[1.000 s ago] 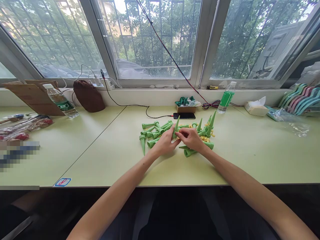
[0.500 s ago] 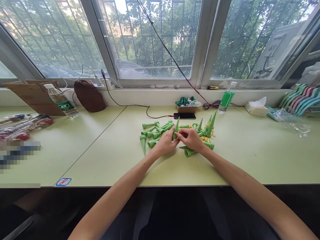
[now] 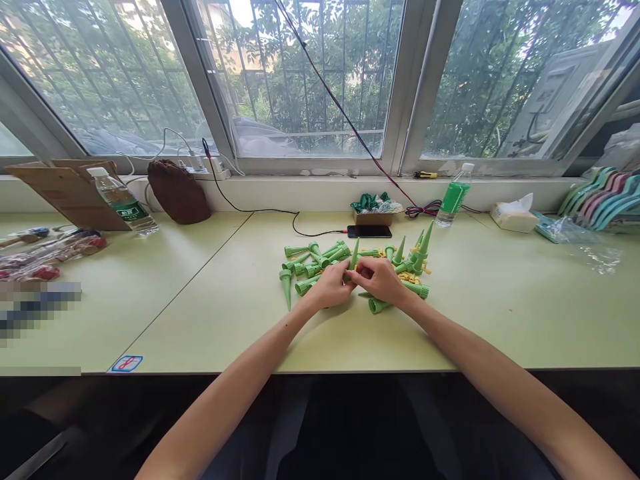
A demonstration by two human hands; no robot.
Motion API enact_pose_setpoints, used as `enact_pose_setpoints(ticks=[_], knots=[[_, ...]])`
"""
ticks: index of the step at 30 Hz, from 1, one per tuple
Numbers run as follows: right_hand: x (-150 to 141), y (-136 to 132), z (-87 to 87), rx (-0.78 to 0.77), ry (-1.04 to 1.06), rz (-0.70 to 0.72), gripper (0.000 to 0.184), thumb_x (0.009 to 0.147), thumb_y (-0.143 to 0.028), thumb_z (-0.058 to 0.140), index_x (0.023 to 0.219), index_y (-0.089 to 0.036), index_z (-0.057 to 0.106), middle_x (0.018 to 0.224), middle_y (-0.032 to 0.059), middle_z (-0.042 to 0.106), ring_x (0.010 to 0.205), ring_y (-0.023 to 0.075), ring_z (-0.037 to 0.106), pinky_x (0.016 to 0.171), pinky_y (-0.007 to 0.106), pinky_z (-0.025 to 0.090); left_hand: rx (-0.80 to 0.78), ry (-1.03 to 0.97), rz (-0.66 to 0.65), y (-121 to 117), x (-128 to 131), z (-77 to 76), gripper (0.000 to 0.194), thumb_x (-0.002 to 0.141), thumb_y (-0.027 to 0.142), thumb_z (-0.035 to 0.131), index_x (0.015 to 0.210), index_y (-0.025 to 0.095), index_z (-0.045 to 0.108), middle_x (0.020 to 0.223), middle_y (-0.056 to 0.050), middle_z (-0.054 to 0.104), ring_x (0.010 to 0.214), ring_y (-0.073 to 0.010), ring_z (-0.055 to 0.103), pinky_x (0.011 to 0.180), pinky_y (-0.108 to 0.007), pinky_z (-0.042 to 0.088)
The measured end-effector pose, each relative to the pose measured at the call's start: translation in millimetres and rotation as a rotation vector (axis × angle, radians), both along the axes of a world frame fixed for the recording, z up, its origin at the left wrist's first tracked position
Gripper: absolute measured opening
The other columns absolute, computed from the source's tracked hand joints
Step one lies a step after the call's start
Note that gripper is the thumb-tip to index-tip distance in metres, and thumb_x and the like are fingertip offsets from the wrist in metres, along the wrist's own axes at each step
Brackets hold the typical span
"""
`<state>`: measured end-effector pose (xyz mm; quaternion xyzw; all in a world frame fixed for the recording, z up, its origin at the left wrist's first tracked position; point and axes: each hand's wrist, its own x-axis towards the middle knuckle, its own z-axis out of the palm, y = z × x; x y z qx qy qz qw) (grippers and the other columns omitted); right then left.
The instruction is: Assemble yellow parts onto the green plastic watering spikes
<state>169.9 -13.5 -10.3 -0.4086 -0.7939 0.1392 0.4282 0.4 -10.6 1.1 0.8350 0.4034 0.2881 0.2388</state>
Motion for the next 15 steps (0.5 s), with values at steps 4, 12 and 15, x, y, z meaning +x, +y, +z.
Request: enact_pose_setpoints(ticks=[4,12,15], knots=[[-0.4,-0.6,0.3,-0.002,-0.011,0.024,0.034,0.087,-0.041,0.061,0.063,-0.019,0.048,0.055,-0.0035,0.047,0.053,0.01,0.038,0.054,0.025,0.031,-0.012,0.009,0.005,1.0,-1.6,-1.5,0.004,0.078,0.018,0.052,0.082,0.019,0.052,0.072,0.0,0.059,0.065,-0.0142,0.049,0.06,-0.026,0.038],[-0.7,-1.2,1.9,0.007,-0.02,0.043,0.033,0.086,-0.037,0.061,0.063,-0.019,0.047,0.056,-0.0038,0.046,0.054,0.0098,0.038,0.055,0.025,0.03,-0.023,0.011,0.002,-0.4,-1.8,-0.3,0.007,0.076,0.015,0.052,0.076,0.02,0.047,0.07,0.001,0.056,0.063,-0.0136,0.047,0.059,-0.026,0.037],[-1.7,-1.4,1.4,-0.011,-0.008,0.024,0.034,0.087,-0.039,0.06,0.063,-0.019,0.047,0.055,-0.004,0.045,0.054,0.0102,0.037,0.055,0.025,0.031,-0.019,0.016,0.024,-1.1,-0.5,0.7,0.004,0.077,0.017,0.053,0.079,0.019,0.05,0.073,0.0,0.058,0.065,-0.0144,0.049,0.061,-0.027,0.038]])
